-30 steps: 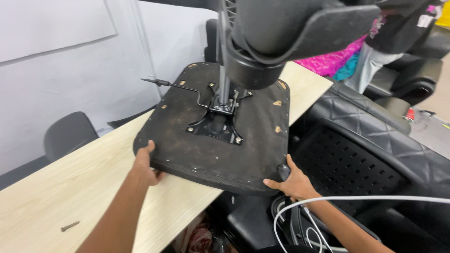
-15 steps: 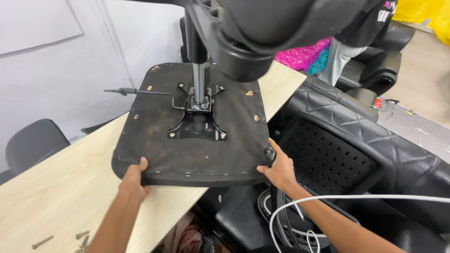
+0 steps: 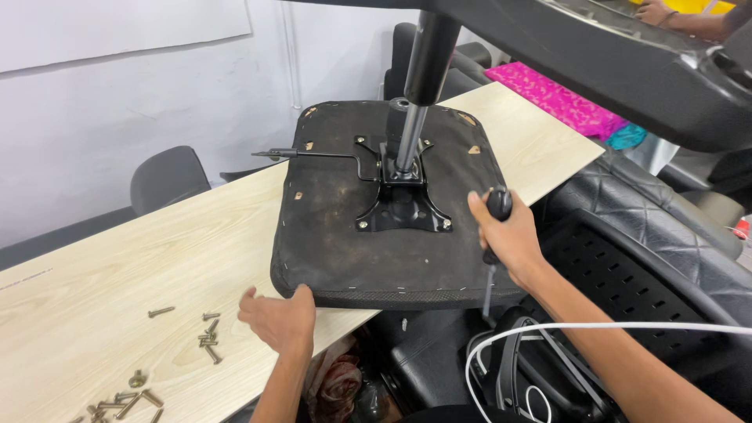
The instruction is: The person uses a screwdriver to fasten screws into the base of an office chair, securing the seat to the central column. They repeatedly pick screws from a wooden board and tighten them into the chair base while the chair remains upside down.
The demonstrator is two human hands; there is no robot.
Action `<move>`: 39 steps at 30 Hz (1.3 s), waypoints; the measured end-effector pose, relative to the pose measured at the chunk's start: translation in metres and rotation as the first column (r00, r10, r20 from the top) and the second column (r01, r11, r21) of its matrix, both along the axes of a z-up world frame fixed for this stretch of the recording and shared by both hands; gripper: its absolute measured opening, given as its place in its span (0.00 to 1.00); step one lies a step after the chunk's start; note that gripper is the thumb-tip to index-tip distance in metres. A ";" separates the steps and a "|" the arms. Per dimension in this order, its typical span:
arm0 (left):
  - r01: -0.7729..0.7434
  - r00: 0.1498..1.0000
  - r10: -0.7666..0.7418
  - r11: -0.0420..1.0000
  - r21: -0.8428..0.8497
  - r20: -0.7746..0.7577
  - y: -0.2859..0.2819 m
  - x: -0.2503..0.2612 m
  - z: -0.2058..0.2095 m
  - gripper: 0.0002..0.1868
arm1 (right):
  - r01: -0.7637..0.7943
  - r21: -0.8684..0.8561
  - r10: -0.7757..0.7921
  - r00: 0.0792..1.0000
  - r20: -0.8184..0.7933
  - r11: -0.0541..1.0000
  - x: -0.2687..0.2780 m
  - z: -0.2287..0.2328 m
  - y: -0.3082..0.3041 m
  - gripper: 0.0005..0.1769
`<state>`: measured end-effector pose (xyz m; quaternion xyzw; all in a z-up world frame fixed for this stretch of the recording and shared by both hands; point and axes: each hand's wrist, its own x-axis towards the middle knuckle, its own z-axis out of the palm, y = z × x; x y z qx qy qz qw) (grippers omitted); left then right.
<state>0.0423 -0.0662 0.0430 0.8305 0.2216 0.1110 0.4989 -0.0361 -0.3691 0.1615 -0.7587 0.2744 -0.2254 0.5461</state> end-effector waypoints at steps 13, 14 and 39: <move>0.536 0.832 -0.555 0.792 0.292 -0.022 -0.079 0.052 0.048 0.17 | -0.210 -0.209 0.295 0.759 0.580 0.955 0.114 0.026 0.083 0.23; 0.535 0.834 -0.552 0.794 0.289 -0.029 -0.083 0.054 0.048 0.17 | -0.179 -0.201 0.263 0.792 0.552 0.963 0.117 0.024 0.082 0.24; 0.601 0.795 -0.602 0.761 0.243 -0.080 -0.094 0.071 0.048 0.11 | -0.649 -0.235 0.687 0.710 0.157 0.724 0.131 0.063 0.076 0.27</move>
